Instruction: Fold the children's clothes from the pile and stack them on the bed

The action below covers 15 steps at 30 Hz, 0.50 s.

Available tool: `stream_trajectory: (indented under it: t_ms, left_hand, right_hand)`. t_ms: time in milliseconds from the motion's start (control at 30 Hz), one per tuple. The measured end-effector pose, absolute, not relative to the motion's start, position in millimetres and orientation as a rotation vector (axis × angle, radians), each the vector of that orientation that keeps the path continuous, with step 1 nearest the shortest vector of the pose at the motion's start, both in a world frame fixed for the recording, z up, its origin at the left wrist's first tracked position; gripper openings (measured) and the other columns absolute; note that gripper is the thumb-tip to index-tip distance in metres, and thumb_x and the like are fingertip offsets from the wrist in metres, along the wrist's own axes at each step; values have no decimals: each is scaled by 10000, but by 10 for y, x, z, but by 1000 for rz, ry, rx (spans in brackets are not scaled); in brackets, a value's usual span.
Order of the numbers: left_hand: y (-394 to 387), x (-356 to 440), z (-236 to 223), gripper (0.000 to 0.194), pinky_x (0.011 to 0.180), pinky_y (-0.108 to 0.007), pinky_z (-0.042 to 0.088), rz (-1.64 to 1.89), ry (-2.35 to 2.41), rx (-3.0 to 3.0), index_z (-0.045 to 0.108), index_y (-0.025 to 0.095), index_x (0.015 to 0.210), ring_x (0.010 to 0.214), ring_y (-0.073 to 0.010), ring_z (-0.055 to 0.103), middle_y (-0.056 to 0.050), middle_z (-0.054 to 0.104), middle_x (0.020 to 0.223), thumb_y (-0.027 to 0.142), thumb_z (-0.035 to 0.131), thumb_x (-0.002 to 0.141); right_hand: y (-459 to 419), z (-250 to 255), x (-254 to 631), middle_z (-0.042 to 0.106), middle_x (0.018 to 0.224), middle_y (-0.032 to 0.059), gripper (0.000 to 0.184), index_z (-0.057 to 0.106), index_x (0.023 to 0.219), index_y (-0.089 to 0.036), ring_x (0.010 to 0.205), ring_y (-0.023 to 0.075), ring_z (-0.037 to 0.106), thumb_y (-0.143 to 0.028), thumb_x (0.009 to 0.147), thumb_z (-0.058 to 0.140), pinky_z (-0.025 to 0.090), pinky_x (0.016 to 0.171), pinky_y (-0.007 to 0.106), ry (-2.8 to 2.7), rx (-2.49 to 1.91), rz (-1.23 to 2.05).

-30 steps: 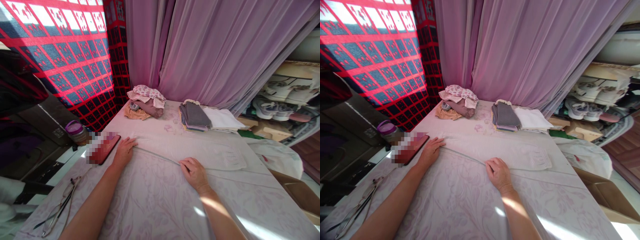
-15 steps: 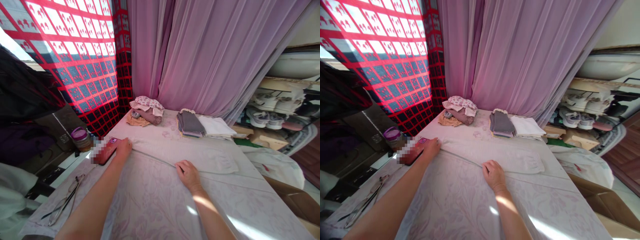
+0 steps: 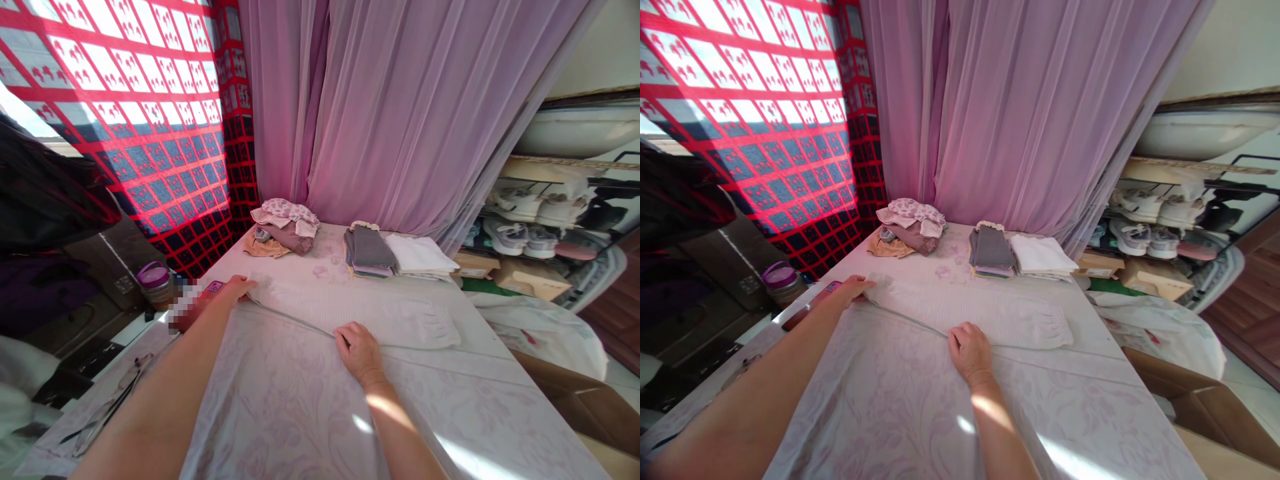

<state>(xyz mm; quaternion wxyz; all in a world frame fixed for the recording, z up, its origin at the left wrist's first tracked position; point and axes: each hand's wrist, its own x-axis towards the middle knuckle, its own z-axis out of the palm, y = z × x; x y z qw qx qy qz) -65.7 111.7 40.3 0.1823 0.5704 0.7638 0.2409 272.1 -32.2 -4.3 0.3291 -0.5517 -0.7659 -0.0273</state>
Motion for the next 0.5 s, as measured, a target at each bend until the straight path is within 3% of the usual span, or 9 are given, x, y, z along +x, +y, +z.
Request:
stream_trajectory:
  t_ms: [133,300,500]
  left_hand:
    - [1026,-628,454,438,656,-279,524,589,2228,1576,542,151,1230,730,-176,687,-71,730,875,420,528,884]
    - [887,-589,489,466,847,-336,501,489,2347,1727,499,185,1314,1051,-247,648,-120,673,1147,263,545,857]
    - [746,-513,544,563,937,-434,473,437,2398,1907,408,176,1429,1153,-308,588,-178,557,1322,197,472,870]
  right_hand:
    - [-324,-44,2724,652,745,23,236,704,748,-234,742,161,584,-202,894,522,412,695,275,-2005,-1450,-40]
    - [-320,-34,2718,658,765,23,261,708,751,-226,761,154,583,-214,905,497,408,718,267,-2000,-1515,38]
    - [-327,-23,2715,659,772,29,267,712,761,-223,768,164,582,-220,912,492,410,723,276,-2008,-1514,63]
